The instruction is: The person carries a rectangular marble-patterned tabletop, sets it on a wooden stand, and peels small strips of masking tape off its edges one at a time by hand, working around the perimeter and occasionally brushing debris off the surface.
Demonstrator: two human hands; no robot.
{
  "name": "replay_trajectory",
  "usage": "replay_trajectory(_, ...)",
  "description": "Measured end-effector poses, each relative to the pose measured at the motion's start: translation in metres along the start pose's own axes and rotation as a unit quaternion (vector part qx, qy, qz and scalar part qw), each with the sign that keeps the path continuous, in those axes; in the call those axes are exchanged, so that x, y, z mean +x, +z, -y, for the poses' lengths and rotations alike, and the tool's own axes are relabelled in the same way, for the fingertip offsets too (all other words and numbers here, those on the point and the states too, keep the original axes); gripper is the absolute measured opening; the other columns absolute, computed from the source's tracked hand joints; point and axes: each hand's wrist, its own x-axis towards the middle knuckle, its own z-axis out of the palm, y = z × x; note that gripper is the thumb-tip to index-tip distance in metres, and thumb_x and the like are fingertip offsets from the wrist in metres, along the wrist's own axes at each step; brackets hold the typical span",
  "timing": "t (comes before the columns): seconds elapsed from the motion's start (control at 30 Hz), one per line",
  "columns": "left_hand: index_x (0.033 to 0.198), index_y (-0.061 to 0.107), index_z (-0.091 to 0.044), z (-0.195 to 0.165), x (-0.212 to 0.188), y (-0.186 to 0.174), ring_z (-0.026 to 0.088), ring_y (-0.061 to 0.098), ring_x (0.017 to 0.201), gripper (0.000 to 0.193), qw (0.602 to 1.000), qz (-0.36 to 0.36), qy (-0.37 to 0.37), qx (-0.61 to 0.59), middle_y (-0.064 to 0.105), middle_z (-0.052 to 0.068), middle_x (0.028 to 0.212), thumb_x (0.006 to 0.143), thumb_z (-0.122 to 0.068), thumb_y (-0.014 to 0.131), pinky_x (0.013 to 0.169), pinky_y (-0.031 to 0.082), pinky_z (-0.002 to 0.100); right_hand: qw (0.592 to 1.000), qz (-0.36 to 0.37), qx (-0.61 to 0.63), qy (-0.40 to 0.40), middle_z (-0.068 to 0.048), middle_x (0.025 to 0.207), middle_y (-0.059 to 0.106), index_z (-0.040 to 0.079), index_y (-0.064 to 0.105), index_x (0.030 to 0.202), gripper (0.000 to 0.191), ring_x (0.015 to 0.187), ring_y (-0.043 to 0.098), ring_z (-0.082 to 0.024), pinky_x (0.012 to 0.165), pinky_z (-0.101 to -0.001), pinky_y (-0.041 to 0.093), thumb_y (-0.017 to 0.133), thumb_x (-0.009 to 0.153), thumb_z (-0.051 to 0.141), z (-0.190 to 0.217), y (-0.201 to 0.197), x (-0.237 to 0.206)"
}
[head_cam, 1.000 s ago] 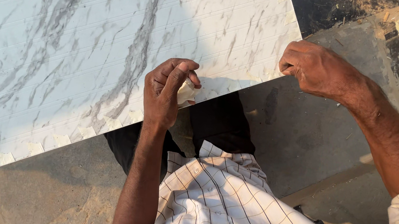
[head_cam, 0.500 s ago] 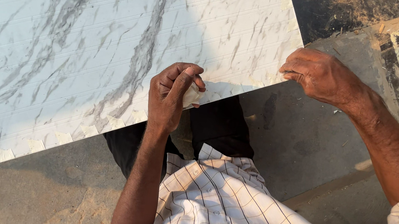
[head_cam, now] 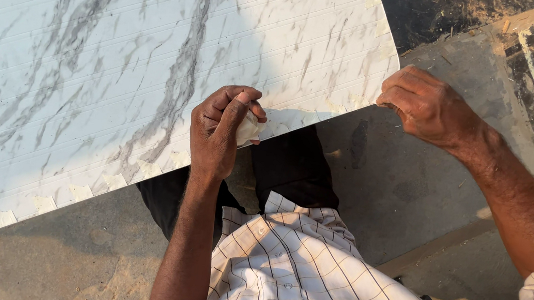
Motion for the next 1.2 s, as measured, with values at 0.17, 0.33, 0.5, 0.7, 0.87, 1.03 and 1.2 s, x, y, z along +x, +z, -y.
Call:
replay_trajectory(0.17, 0.113, 0.071, 0.001, 0.004, -0.002, -0.004, 0.013, 0.074, 0.077, 0.033, 1.0, -0.003, -0.007, -0.005, 0.074, 0.007, 0.086, 0.106, -0.029, 0.059, 0.057, 0.063, 0.029, 0.978, -0.184, -0.09, 0.051, -0.008, 0.102, 0.066, 0.003, 0.071, 0.098, 0.016, 0.102, 0.066, -0.026, 0.095, -0.0409, 0.056, 0.078, 0.091, -0.009, 0.026, 0.054, -0.041)
replay_trajectory(0.33, 0.12, 0.069, 0.002, 0.015, -0.005, -0.009, 0.016, 0.072, 0.083, 0.033, 0.998, 0.029, 0.013, -0.049, 0.074, 0.011, 0.093, 0.104, -0.026, 0.062, 0.063, 0.064, 0.031, 0.945, -0.247, -0.019, 0.212, -0.009, 0.104, 0.067, 0.005, 0.074, 0.101, 0.018, 0.099, 0.065, -0.027, 0.086, -0.0361, 0.055, 0.078, 0.086, -0.006, 0.053, 0.15, -0.044)
replay_trajectory(0.5, 0.142, 0.058, 0.002, 0.014, -0.002, -0.012, 0.023, 0.065, 0.118, 0.06, 0.995, 0.049, 0.042, -0.079, 0.064, 0.016, 0.121, 0.102, -0.043, 0.066, 0.095, 0.06, 0.042, 0.673, -0.305, 0.485, 0.468, -0.004, 0.101, 0.067, 0.003, 0.073, 0.118, 0.024, 0.086, 0.063, -0.015, 0.075, -0.0288, 0.051, 0.073, 0.094, 0.006, 0.077, 0.174, -0.037)
replay_trajectory(0.7, 0.163, 0.033, -0.011, 0.003, -0.027, 0.028, 0.028, 0.047, 0.145, 0.102, 0.989, 0.13, 0.065, 0.011, 0.041, 0.013, 0.151, 0.089, -0.071, 0.07, 0.12, 0.047, 0.045, 0.539, -0.336, 0.687, 0.352, -0.004, 0.086, 0.065, 0.0, 0.07, 0.102, 0.018, 0.076, 0.058, -0.013, 0.071, -0.0289, 0.05, 0.08, 0.096, 0.014, 0.134, 0.1, -0.055)
replay_trajectory(0.87, 0.16, 0.038, -0.009, 0.011, -0.048, 0.068, 0.029, 0.05, 0.141, 0.068, 0.963, 0.183, 0.133, 0.147, 0.044, 0.016, 0.149, 0.107, -0.045, 0.064, 0.117, 0.047, 0.043, 0.597, -0.303, 0.67, 0.321, 0.0, 0.091, 0.064, 0.003, 0.065, 0.099, 0.023, 0.08, 0.057, -0.009, 0.073, -0.0235, 0.048, 0.084, 0.092, 0.013, 0.152, 0.081, -0.014)
replay_trajectory(1.03, 0.157, 0.044, -0.007, 0.019, -0.046, 0.068, 0.022, 0.06, 0.13, 0.05, 0.984, 0.161, 0.05, 0.057, 0.055, 0.015, 0.146, 0.117, -0.037, 0.045, 0.109, 0.054, 0.038, 0.554, -0.299, 0.685, 0.366, -0.003, 0.084, 0.066, 0.002, 0.068, 0.1, 0.018, 0.072, 0.058, -0.01, 0.065, -0.0228, 0.047, 0.08, 0.094, 0.015, 0.155, 0.081, -0.001)
replay_trajectory(1.2, 0.167, 0.018, -0.012, 0.025, -0.045, 0.064, 0.027, 0.06, 0.134, 0.063, 0.989, 0.131, -0.007, -0.064, 0.059, 0.02, 0.144, 0.114, -0.042, 0.036, 0.111, 0.055, 0.043, 0.704, -0.349, 0.553, 0.275, -0.007, 0.117, 0.06, 0.001, 0.065, 0.113, 0.02, 0.106, 0.064, -0.011, 0.09, -0.0261, 0.056, 0.077, 0.101, 0.012, 0.174, 0.08, 0.008)
